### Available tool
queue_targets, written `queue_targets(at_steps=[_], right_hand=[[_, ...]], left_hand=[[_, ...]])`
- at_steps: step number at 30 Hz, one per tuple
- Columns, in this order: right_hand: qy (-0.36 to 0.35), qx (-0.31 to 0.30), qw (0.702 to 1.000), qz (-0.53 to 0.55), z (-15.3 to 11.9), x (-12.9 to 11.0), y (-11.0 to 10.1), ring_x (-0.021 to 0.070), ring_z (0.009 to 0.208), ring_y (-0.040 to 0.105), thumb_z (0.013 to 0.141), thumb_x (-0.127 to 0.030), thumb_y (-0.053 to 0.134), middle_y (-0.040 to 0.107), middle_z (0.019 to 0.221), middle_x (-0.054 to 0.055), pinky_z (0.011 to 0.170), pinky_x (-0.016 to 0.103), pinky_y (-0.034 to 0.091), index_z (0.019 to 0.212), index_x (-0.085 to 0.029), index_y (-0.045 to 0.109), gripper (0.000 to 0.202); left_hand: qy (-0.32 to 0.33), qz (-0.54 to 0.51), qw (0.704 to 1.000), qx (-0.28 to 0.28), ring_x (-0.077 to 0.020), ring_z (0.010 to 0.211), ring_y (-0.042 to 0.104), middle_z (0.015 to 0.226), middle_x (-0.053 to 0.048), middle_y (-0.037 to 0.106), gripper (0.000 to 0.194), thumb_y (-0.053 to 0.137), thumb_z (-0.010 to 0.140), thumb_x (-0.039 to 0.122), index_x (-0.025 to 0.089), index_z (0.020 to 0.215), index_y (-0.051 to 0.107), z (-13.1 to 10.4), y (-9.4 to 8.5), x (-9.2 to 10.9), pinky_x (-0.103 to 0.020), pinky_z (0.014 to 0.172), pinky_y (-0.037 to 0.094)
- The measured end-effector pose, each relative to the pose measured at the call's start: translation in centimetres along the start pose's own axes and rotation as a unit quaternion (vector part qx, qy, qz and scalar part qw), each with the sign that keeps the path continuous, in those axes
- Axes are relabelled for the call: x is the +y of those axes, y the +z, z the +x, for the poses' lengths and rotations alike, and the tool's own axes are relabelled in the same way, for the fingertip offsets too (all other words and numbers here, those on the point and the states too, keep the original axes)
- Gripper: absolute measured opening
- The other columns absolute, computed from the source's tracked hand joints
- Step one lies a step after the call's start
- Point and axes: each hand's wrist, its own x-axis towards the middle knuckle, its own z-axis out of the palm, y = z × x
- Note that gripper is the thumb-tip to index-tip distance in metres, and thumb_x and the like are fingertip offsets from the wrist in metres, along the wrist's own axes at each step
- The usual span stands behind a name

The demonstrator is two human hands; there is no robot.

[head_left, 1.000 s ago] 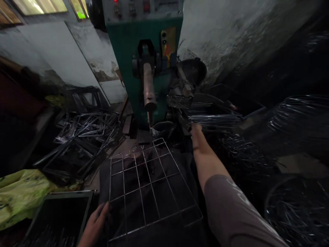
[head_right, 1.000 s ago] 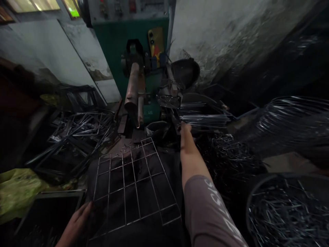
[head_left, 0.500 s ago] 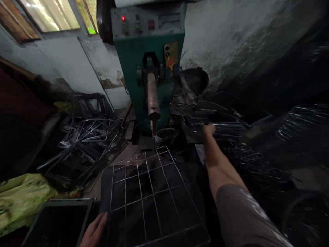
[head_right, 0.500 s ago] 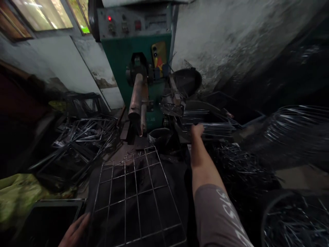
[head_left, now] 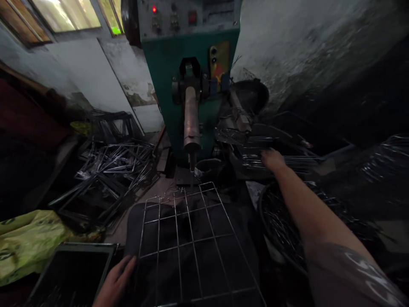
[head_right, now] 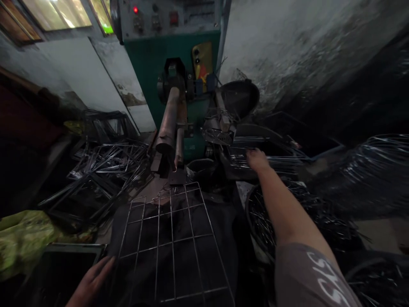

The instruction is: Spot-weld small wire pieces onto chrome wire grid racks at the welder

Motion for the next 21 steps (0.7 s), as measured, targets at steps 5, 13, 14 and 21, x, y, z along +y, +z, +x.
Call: queue_targets(at_steps=[5, 13, 14, 21], right_hand=[[-0.074, 0.163, 0.98, -0.088, -5.2, 0.2, -2.3, 0.0292, 0.093, 0.052, 0.087, -0.021, 0.037, 0.062, 0.091, 0.02, 0.079, 0.038, 0.04, 0.098, -0.006, 0.063, 0.032], [-0.351, 0.287, 0.89, -0.041, -20.7, -9.6, -7.1, 0.0201, 0.085, 0.055, 0.087, -0.017, 0.043, 0.066, 0.09, 0.007, 0.066, 0.028, 0.042, 0.105, -0.017, 0.064, 0.027], [-0.363, 0.302, 0.881, -0.037, -22.2, -11.2, -7.5, 0.0199, 0.085, 0.055, 0.088, -0.016, 0.043, 0.066, 0.092, 0.007, 0.067, 0.028, 0.043, 0.107, -0.017, 0.063, 0.029], [-0.427, 0.286, 0.857, 0.039, -26.7, -15.5, -7.0, 0.0215, 0.08, 0.059, 0.092, -0.021, 0.036, 0.066, 0.087, 0.007, 0.062, 0.03, 0.046, 0.111, -0.017, 0.058, 0.029]], left_hand=[[0.061, -0.007, 0.998, 0.032, -0.0299, 0.088, 0.067, 0.084, -0.009, 0.072, 0.06, 0.064, 0.05, 0.071, 0.019, 0.078, 0.068, -1.3, -3.2, 5.7, -0.032, 0.078, 0.055], [0.01, -0.247, 0.874, -0.418, -0.017, 0.061, 0.064, 0.085, -0.009, 0.067, 0.06, 0.037, 0.086, 0.06, 0.014, 0.122, 0.048, -4.6, 4.8, 23.1, -0.026, 0.052, 0.048], [-0.023, -0.261, 0.842, -0.471, -0.0178, 0.059, 0.064, 0.083, -0.01, 0.067, 0.061, 0.026, 0.09, 0.059, 0.012, 0.124, 0.046, -4.8, 6.8, 25.1, -0.027, 0.05, 0.047], [0.035, -0.237, 0.841, -0.485, -0.0078, 0.038, 0.048, 0.047, 0.0, 0.052, 0.03, 0.038, 0.091, 0.021, 0.008, 0.068, 0.053, -3.8, 13.0, 28.9, -0.019, 0.045, 0.04]])
